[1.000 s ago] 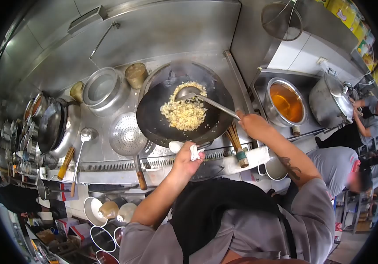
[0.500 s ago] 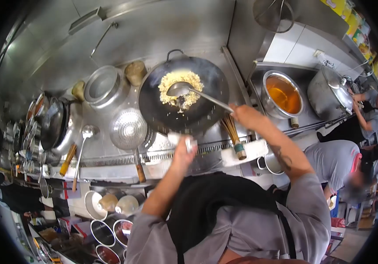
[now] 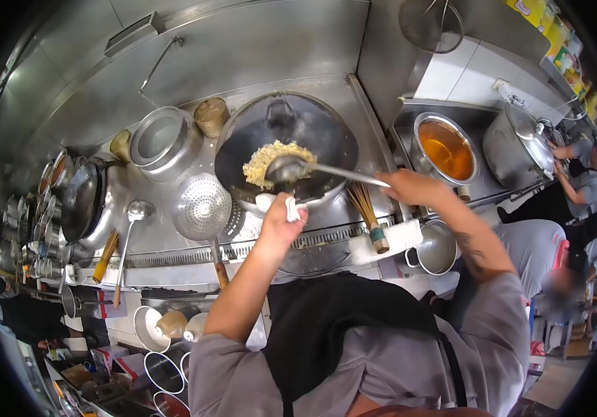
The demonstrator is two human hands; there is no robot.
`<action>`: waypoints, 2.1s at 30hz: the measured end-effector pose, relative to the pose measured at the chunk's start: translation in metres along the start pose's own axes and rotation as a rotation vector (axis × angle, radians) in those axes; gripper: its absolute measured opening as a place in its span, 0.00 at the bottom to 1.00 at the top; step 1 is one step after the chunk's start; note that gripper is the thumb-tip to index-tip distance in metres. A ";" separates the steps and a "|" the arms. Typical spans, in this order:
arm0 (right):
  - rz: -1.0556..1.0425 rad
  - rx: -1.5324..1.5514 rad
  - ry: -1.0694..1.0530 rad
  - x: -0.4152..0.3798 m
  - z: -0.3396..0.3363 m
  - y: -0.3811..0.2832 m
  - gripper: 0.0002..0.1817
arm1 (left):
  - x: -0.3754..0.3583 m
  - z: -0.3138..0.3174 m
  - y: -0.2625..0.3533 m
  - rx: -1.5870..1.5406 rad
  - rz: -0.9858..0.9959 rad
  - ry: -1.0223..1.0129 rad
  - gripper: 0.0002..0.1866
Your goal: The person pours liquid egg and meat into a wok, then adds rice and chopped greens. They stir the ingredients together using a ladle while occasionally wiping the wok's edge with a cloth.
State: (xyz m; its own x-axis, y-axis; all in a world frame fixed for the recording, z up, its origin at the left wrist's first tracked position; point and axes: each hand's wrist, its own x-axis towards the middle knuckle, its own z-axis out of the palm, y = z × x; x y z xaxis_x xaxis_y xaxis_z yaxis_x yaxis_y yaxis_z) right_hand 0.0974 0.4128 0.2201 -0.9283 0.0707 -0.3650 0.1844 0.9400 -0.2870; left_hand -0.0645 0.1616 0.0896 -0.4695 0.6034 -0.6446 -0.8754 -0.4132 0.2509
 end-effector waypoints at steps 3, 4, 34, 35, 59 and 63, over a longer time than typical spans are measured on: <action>0.114 -0.148 0.224 0.040 0.051 0.005 0.23 | 0.050 -0.083 -0.041 -0.041 0.069 -0.095 0.04; 0.119 -0.149 0.245 0.034 0.049 0.004 0.23 | 0.037 -0.102 -0.057 0.032 0.015 -0.083 0.04; 0.179 0.780 0.403 0.193 0.109 -0.015 0.08 | 0.120 -0.058 0.022 0.071 -0.014 0.000 0.05; 0.161 0.916 0.307 0.195 0.113 -0.022 0.08 | 0.120 -0.057 0.022 0.077 -0.019 -0.005 0.05; -0.357 0.248 -0.074 -0.044 0.006 0.009 0.24 | -0.053 -0.007 -0.028 0.034 -0.068 0.039 0.03; -0.104 -0.008 0.120 0.024 0.027 0.008 0.19 | 0.011 -0.028 -0.027 -0.004 0.079 -0.132 0.03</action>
State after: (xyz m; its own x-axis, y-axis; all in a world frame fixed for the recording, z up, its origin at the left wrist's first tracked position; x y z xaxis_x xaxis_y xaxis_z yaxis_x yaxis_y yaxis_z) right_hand 0.0851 0.4131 0.1846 -0.9743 0.0120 -0.2250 0.0834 0.9468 -0.3108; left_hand -0.0430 0.1600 0.0552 -0.5479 0.6534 -0.5225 -0.8350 -0.4652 0.2938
